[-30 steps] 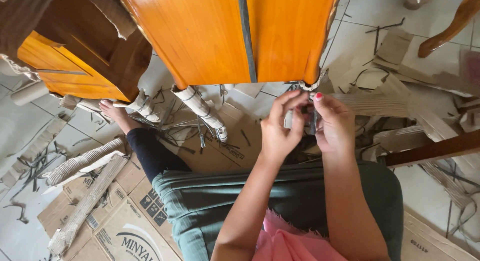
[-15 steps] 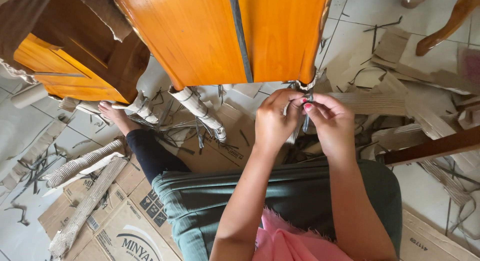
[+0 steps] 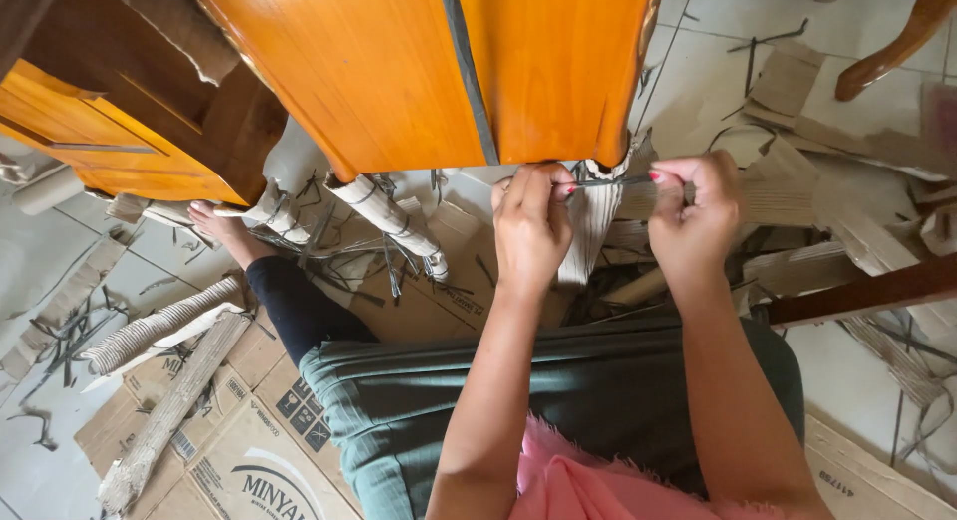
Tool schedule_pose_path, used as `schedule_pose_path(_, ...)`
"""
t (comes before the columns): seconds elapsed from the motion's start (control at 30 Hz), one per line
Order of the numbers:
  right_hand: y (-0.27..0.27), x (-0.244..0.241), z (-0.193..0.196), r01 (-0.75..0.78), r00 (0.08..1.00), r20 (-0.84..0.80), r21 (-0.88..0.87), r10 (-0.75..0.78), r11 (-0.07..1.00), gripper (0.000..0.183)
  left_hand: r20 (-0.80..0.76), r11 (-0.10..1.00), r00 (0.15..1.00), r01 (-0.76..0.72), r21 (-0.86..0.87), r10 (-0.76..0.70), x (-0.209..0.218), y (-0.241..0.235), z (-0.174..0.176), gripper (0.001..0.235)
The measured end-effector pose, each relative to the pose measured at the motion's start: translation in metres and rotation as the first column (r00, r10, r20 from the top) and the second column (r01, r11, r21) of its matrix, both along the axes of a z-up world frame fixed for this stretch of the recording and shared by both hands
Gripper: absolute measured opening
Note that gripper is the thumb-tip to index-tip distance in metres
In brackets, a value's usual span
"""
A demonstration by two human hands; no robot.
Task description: Wrapping wooden chair legs with corrugated cardboard and securing them with ties for protection during transport.
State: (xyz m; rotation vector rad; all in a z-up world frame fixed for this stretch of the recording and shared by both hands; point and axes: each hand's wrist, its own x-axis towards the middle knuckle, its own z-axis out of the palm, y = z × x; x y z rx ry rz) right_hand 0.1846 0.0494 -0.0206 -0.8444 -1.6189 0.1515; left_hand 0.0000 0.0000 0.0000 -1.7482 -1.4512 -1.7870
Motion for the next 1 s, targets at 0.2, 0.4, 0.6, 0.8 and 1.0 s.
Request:
schedule_pose_path(0.2,-0.005,0.001,0.013,-0.226,0.972,-0.123,-0.255,0.201,0.94,0.01,0.181,0.976,0.964,0.209,-0.064,-0.195,-0.002,-0.011,0.007,0.007)
schedule_pose_path(0.4,-0.022,0.021,-0.044,-0.632,0.755,-0.616,-0.593,0.224,0.498,0.037,0.513,0.747,0.847,0.432,-0.506,-0.142,-0.007,-0.043,-0.029,0.024)
schedule_pose_path(0.6,-0.032,0.052,-0.168,0.032,0.948,0.171,-0.89,0.269,0.455,0.027,0.183,0.421,0.982,0.188,-0.887,-0.053,-0.008,-0.08,-0.194,0.038)
schedule_pose_path(0.8,-0.04,0.033,-0.176,0.109,0.778,0.362,-0.882,0.514,0.458,0.048,-0.146,0.579,0.987,-0.08,-0.811,-0.068,0.023,-0.131,-0.267,0.016)
schedule_pose_path(1.0,-0.039,0.011,-0.187,0.313,0.624,0.579,-0.8,0.525,0.511,0.072,-0.113,0.555,0.992,-0.069,-0.829,-0.046,0.018,-0.122,-0.271,0.012)
